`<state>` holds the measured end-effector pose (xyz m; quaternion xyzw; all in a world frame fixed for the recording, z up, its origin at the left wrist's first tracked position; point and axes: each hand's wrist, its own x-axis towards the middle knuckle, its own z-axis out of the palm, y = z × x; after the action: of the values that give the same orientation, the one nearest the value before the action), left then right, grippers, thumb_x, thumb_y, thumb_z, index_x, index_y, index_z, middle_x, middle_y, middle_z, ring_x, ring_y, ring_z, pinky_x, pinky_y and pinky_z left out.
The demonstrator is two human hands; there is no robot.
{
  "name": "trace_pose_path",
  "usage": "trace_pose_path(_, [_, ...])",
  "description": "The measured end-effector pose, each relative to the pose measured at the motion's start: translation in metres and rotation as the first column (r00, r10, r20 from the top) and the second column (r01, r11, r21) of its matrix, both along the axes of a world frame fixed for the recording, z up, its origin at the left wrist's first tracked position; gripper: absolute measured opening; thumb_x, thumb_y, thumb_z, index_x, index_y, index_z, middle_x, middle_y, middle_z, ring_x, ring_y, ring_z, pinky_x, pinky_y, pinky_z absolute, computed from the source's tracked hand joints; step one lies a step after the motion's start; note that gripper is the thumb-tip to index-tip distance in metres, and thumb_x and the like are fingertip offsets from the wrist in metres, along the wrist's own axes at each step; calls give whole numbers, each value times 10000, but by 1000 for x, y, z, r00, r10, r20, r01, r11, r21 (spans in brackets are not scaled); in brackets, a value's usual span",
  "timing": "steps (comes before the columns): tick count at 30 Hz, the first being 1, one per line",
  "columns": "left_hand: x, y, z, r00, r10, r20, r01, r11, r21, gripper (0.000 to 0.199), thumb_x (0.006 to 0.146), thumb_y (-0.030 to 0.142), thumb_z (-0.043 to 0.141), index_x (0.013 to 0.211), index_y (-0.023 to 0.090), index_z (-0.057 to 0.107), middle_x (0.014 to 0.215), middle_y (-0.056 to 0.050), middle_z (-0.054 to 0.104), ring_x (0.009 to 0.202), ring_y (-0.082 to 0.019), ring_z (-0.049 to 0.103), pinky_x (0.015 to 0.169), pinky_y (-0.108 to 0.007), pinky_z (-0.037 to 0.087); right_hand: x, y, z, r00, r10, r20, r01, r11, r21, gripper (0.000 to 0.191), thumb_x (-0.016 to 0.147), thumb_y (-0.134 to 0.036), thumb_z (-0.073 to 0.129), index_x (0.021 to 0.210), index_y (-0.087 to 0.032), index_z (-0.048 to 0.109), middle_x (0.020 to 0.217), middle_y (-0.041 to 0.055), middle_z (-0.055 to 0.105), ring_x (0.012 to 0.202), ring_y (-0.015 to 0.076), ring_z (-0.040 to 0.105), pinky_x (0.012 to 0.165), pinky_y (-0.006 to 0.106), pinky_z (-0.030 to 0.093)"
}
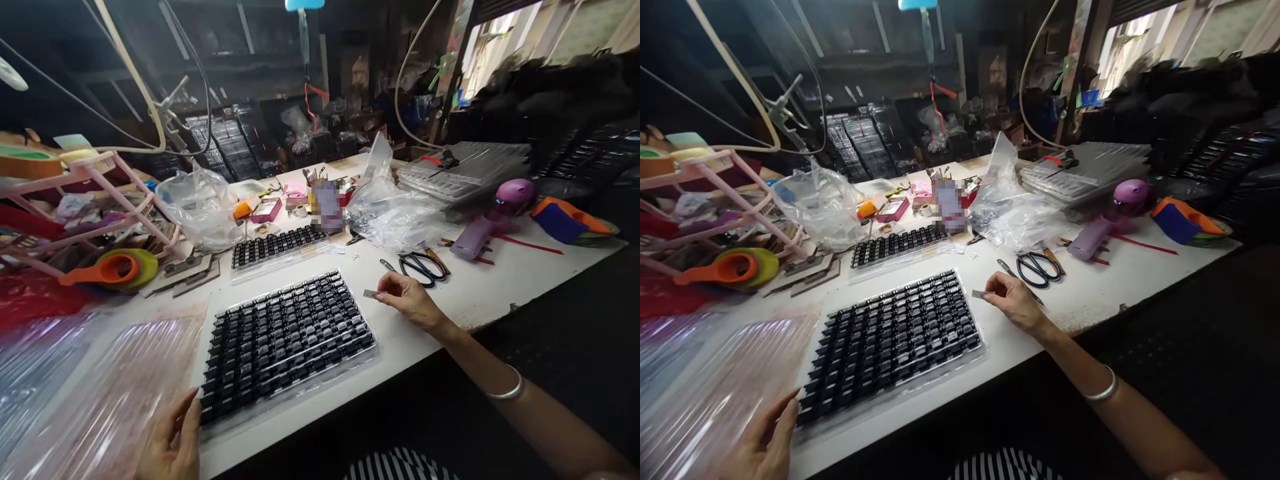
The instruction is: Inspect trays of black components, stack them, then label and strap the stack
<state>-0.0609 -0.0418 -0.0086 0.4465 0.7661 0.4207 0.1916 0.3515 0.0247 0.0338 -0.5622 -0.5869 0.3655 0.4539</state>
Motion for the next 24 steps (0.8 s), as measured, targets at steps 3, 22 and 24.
trace_pose_path(3, [18, -4, 7, 999, 26, 31, -26, 1000, 3, 530, 700, 599, 547, 1069, 229, 635, 1093, -57, 646, 1057, -293, 570, 973, -452, 402, -17, -1, 6, 997, 81, 14, -81, 997, -8, 152, 732, -288, 663, 720, -187, 550, 680, -30, 531, 630, 112, 478, 595, 263, 387])
trace_pose_path(22, [34, -18, 1, 997, 39, 69, -45, 996, 81, 391, 769, 486, 562, 1035, 215, 654, 1095, -49, 648, 1078, -256, 564, 991, -421, 401, -41, -10, 12, 983, 180, 25, -181, 983, 20, 120, 810, -295, 595, 852, -199, 652, 794, 14, 654, 759, 160, 598, 682, 289, 467])
trace_pose_path(24, [33, -18, 2, 997, 35, 71, -40, 996, 80, 391, 767, 487, 562, 1035, 219, 653, 1095, -46, 648, 1080, -257, 561, 992, -423, 400, -45, -9, 10, 984, 173, 50, -176, 983, 59, 126, 822, -273, 571, 869, -201, 664, 826, 20, 656, 781, 161, 599, 694, 291, 468])
